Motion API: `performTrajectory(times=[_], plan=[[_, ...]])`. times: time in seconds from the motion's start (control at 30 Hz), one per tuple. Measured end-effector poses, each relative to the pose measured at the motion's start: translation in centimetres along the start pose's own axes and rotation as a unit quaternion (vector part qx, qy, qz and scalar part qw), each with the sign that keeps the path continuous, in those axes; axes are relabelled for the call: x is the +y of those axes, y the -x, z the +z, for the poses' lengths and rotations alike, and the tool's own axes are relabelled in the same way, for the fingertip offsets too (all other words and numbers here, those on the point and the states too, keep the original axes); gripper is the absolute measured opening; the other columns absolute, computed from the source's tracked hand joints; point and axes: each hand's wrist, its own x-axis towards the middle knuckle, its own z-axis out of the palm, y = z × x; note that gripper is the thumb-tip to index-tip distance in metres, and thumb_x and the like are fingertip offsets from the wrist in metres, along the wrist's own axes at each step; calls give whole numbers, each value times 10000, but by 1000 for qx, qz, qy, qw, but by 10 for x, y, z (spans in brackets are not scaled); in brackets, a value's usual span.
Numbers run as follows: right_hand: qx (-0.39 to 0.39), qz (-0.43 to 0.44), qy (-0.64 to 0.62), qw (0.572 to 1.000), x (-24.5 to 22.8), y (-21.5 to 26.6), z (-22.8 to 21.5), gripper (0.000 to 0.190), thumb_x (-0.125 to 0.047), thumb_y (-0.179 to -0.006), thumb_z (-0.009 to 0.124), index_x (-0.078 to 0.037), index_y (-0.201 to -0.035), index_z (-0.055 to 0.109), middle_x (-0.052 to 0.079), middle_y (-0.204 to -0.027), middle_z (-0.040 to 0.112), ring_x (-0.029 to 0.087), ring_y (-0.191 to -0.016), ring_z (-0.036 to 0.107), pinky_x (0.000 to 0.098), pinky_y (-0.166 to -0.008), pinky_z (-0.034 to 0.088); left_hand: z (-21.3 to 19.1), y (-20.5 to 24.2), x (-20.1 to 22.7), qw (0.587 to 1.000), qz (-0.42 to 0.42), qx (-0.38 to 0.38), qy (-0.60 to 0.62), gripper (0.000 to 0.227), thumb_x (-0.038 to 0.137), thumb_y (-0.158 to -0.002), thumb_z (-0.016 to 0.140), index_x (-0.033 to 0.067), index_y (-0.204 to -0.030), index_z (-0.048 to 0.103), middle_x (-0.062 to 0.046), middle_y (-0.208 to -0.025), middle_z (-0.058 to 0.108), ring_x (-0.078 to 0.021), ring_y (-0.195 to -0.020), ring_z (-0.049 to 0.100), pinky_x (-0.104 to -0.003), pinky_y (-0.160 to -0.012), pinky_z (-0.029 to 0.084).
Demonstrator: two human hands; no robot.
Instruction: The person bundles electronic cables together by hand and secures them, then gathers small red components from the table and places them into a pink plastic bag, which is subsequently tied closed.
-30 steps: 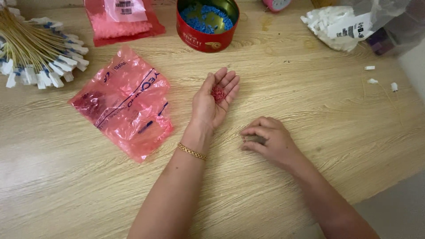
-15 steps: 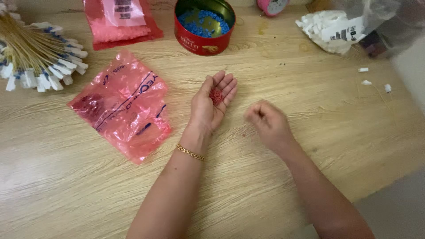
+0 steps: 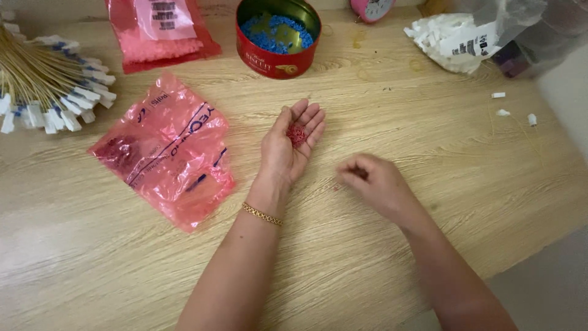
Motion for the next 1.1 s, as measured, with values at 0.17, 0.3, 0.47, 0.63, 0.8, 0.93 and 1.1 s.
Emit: performTrajectory(times=[0.17,0.3,0.47,0.63,0.8,0.93,1.1], plan=[[10,-56,69,996,16,11,17,190,-265,-822,785,-135,-959,765,-4,-873,715,127,-770,655,297,-707,555,6,8,4,1000,3,15,-8,498,315,-1097,365,-62,-1397,496,-222,-1313,605,-339,-1244,600,-444,-1063,534],[72,-191,160,966,32,3,28,157,-278,-885,752,-122,-896,760,13,-835,698,141,-783,643,334,-744,520,5,9,4,1000,6,11,-8,492,315,-1098,371,-58,-1394,497,-220,-1322,604,-334,-1244,602,-445,-1069,533],[101,-192,83,973,9,-8,17,160,-230,-944,710,-73,-935,682,66,-881,679,170,-801,645,362,-732,528,-5,2,-1,1000,1,-5,-12,489,329,-1102,374,-41,-1393,504,-207,-1323,604,-332,-1244,600,-447,-1073,516],[129,-179,-107,970,-45,-30,24,108,-180,-992,632,-76,-974,657,46,-980,702,140,-876,711,291,-783,616,-1,4,0,1000,-12,-2,-17,481,343,-1098,359,-20,-1364,528,-195,-1317,619,-323,-1246,590,-449,-1070,509],[252,-367,16,895,-38,-50,50,178,-1,-934,650,-96,-1062,731,78,-1072,682,209,-1009,672,330,-854,568,21,20,9,995,2,75,-62,481,335,-1087,323,-8,-1319,568,-154,-1205,676,-244,-1165,639,-365,-989,584],[236,-303,-31,923,-30,-42,33,117,-38,-963,695,-103,-1056,724,41,-1039,686,160,-947,674,272,-801,583,-36,-12,2,999,15,-13,40,444,314,-1152,380,-35,-1314,602,-121,-1049,660,-215,-954,630,-329,-847,578],[175,-213,-130,952,-28,-47,44,425,-31,-924,672,-113,-1338,614,103,-1259,639,221,-945,664,330,-826,594,8,30,54,990,80,-20,117,359,280,-1118,452,-10,-1222,636,-80,-951,654,-185,-872,617,-309,-817,571]])
